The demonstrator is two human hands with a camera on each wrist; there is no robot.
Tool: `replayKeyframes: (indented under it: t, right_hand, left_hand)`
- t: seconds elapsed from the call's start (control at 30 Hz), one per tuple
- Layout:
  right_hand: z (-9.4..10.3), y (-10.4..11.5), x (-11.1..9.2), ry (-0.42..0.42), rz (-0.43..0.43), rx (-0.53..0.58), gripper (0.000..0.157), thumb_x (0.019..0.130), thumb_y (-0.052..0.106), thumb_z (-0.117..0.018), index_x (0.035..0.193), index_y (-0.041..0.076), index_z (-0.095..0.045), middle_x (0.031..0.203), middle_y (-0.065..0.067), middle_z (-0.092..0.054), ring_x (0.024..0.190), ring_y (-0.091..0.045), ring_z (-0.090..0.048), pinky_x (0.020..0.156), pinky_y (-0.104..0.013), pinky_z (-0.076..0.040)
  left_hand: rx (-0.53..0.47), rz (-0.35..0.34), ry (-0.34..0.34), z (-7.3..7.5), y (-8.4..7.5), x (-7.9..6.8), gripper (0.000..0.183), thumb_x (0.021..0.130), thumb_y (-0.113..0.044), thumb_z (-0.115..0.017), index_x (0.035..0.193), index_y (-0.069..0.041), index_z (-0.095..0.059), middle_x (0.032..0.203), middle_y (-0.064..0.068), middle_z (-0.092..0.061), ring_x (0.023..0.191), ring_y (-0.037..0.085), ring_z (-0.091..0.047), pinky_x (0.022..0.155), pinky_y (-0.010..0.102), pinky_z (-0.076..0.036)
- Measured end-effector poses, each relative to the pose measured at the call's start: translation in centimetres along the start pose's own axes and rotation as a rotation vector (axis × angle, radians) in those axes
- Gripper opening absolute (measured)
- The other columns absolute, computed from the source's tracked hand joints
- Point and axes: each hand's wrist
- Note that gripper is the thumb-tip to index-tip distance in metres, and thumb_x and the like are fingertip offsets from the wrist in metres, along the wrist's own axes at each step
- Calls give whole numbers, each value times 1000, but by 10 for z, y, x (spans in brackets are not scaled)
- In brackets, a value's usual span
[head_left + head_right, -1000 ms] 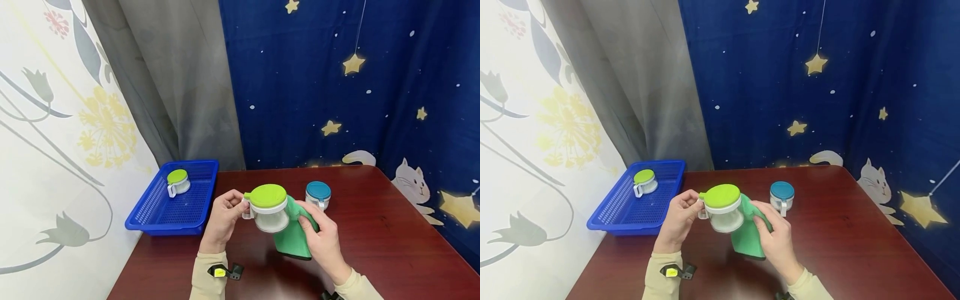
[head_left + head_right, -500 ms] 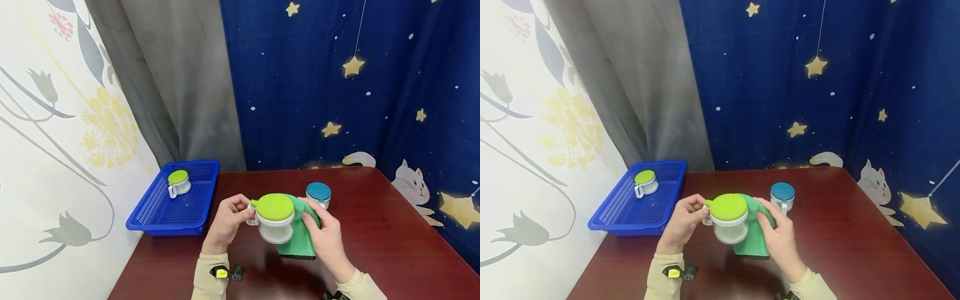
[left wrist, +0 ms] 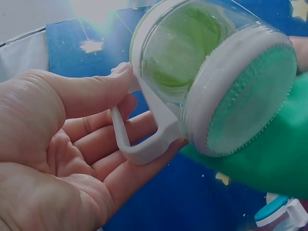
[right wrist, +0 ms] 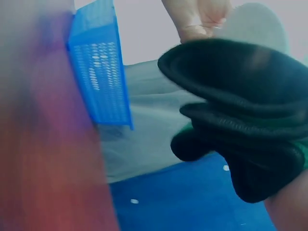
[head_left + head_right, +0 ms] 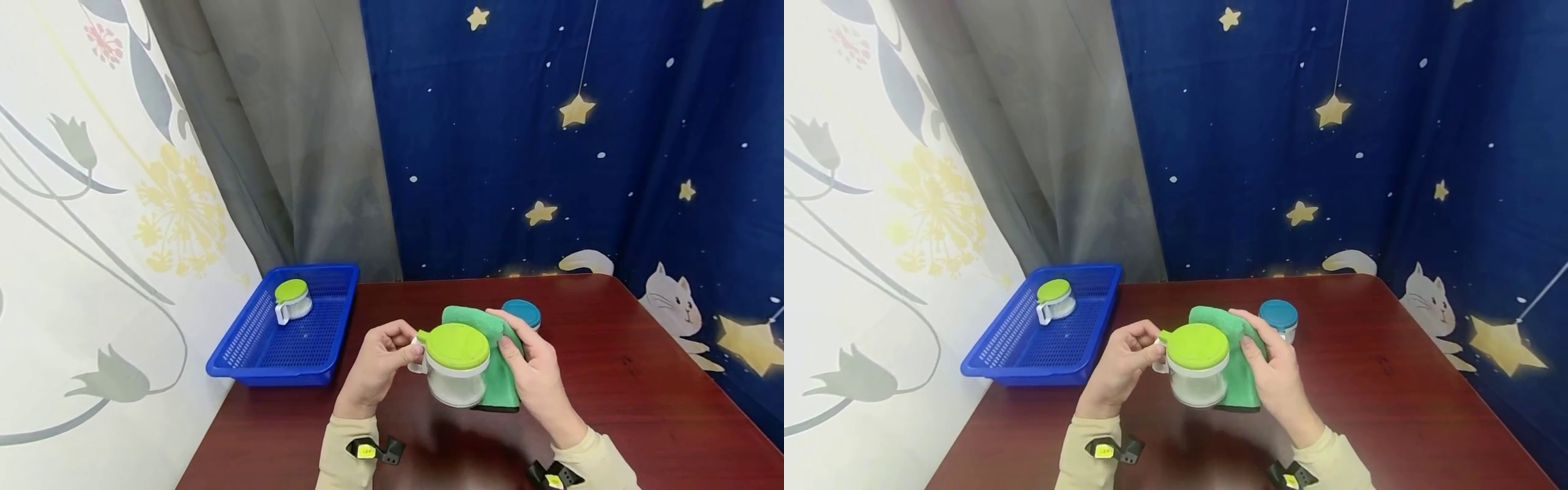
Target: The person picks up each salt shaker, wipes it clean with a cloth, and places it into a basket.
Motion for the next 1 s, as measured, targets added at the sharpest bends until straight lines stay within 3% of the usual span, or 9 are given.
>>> replayKeyframes:
  t: [0.17, 0.3, 0.47, 0.67, 0.83, 1.0]
  right_hand:
    - [-6, -15, -13, 70, -117, 25, 38, 106, 5, -48, 143, 7, -52, 132, -6, -61, 110, -17, -63, 82, -31, -57]
    - [-10, -22, -19, 50, -199, 29, 37, 106, 9, -51, 143, 7, -54, 129, -2, -64, 108, -15, -64, 80, -30, -58]
    - [-8, -22, -15, 60, -183, 61, 37, 106, 8, -50, 143, 7, -53, 129, -9, -63, 106, -19, -65, 80, -32, -58]
    - [0, -14, -4, 77, -177, 144, 38, 107, 12, -49, 145, 8, -51, 141, -11, -54, 119, -23, -58, 90, -32, -55]
    - [5, -5, 7, 80, -154, 196, 39, 107, 10, -48, 146, 5, -49, 139, -15, -55, 120, -27, -57, 93, -35, -54]
    - [4, -8, 9, 129, -165, 252, 39, 107, 8, -46, 146, 2, -47, 137, -16, -56, 118, -27, -59, 92, -37, -54]
  left_hand:
    - [-26, -15, -3, 1, -3, 0, 7, 93, 0, -70, 97, 0, -65, 90, 7, -72, 78, 16, -66, 72, 28, -58]
    - [-35, -11, 10, 3, -2, 1, 6, 93, -1, -69, 97, -3, -65, 90, 6, -71, 77, 15, -65, 71, 26, -57]
    - [-64, 6, 26, 4, 1, 2, 7, 93, -3, -70, 97, -1, -64, 88, 6, -70, 77, 15, -65, 70, 26, -56]
    - [-69, 66, 100, -2, 10, 1, 7, 94, -3, -69, 97, 1, -63, 86, 5, -70, 77, 15, -65, 69, 27, -56]
    - [-82, 88, 137, -12, 13, 4, 28, 92, -5, -72, 97, 16, -55, 87, 5, -70, 76, 14, -65, 68, 26, -55]
    - [-80, 95, 123, -16, 12, 5, 29, 92, -2, -70, 98, 20, -52, 85, 4, -70, 76, 12, -65, 68, 25, -55]
Point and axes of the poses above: each hand's wrist, its own x-axis towards the middle knuckle, its own z-axis out of the back of the hand, y = z × x
